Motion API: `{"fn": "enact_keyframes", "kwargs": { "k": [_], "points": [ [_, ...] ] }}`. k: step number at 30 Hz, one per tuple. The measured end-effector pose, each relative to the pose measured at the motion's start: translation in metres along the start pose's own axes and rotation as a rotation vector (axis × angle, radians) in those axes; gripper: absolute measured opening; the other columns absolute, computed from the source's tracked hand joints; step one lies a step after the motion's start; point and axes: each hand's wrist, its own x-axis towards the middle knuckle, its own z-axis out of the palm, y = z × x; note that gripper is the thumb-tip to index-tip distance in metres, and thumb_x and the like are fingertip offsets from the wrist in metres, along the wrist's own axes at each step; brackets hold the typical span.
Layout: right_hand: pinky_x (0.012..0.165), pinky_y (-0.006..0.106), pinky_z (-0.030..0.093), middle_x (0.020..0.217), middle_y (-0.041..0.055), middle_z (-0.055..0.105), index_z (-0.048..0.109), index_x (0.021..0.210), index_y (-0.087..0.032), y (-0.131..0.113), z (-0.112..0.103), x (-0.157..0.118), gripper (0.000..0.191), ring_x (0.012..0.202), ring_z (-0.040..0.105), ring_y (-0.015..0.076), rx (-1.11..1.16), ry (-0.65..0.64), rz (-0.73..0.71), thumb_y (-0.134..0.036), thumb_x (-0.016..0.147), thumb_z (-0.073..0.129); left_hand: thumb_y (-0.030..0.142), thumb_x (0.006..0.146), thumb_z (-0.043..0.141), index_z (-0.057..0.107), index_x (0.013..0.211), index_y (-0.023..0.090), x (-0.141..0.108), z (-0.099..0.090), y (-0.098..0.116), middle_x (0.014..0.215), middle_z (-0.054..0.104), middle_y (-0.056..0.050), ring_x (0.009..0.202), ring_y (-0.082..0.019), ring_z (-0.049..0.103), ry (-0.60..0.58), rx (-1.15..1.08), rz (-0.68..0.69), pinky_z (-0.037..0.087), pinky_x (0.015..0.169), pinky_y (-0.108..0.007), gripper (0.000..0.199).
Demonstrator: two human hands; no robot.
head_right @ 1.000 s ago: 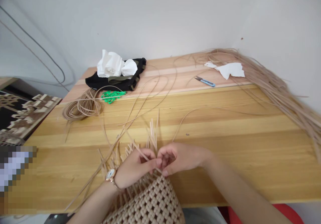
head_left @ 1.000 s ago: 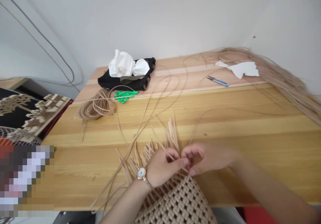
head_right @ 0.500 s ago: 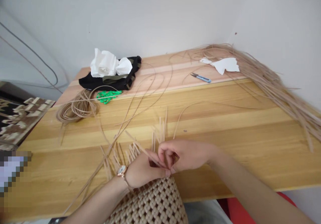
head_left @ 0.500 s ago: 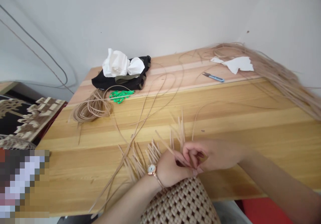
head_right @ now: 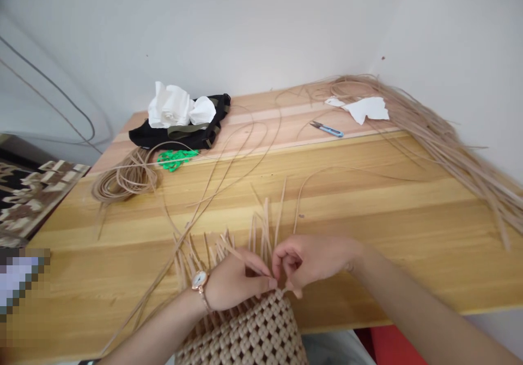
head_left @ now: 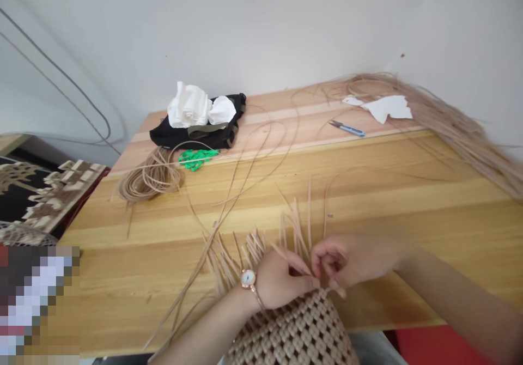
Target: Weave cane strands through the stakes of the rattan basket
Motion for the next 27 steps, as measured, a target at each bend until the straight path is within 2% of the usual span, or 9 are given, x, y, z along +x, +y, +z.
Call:
{"fn": "enact_keyframes", "kwargs": {
  "k": [4,12,20,23,27],
  "points": [
    [0.044,0.015,0.034,0.046,-0.0053,0.055,0.057,0.079,-0.013,0.002,0.005,0.004,0.020,0.041,0.050,0.0053,0.105,-0.047,0.039,-0.032,0.076,0.058,0.032,0.071,0.055,0.069,0.062,0.013,-0.002,-0.010,0.001,0.052,0.061,-0.002,0.050,-0.011,0.054,0.015,0.085,0.045,0.039,0.049,-0.018,0.026],
    [0.043,0.013,0.038,0.045,-0.0058,0.057,0.058,0.069,-0.012,0.009,0.010,0.002,0.019,0.039,0.052,0.0049,0.205,-0.100,0.084,-0.028,0.066,0.069,0.026,0.070,0.056,0.066,0.053,0.013,-0.005,-0.009,0.002,0.046,0.056,0.001,0.048,-0.009,0.052,-0.018,-0.010,0.121,0.038,0.049,-0.017,0.023],
    [0.044,0.013,0.036,0.042,-0.0056,0.054,0.057,0.069,-0.012,0.012,0.013,-0.003,0.013,0.039,0.050,0.0046,0.189,-0.112,0.100,-0.024,0.071,0.064,0.022,0.071,0.054,0.064,0.051,0.011,-0.004,-0.010,0.005,0.043,0.051,0.002,0.044,-0.008,0.049,-0.031,-0.006,0.133,0.036,0.046,-0.018,0.025],
    [0.045,0.015,0.035,0.047,-0.0029,0.057,0.061,0.074,-0.012,0.014,0.012,-0.008,0.015,0.045,0.052,0.0067,0.088,-0.022,0.077,-0.027,0.071,0.063,0.027,0.076,0.051,0.065,0.053,0.012,-0.009,-0.015,0.001,0.044,0.053,0.001,0.044,-0.008,0.048,-0.011,0.087,0.143,0.035,0.047,-0.018,0.030],
    [0.056,0.020,0.040,0.071,0.0034,0.065,0.066,0.080,-0.012,0.012,0.012,-0.019,0.015,0.065,0.057,0.0129,-0.214,0.184,-0.005,-0.021,0.068,0.062,0.039,0.075,0.055,0.065,0.052,0.014,-0.023,-0.018,0.008,0.046,0.056,0.001,0.047,-0.009,0.047,0.097,0.240,0.160,0.036,0.054,-0.020,0.035]
  ]
}}
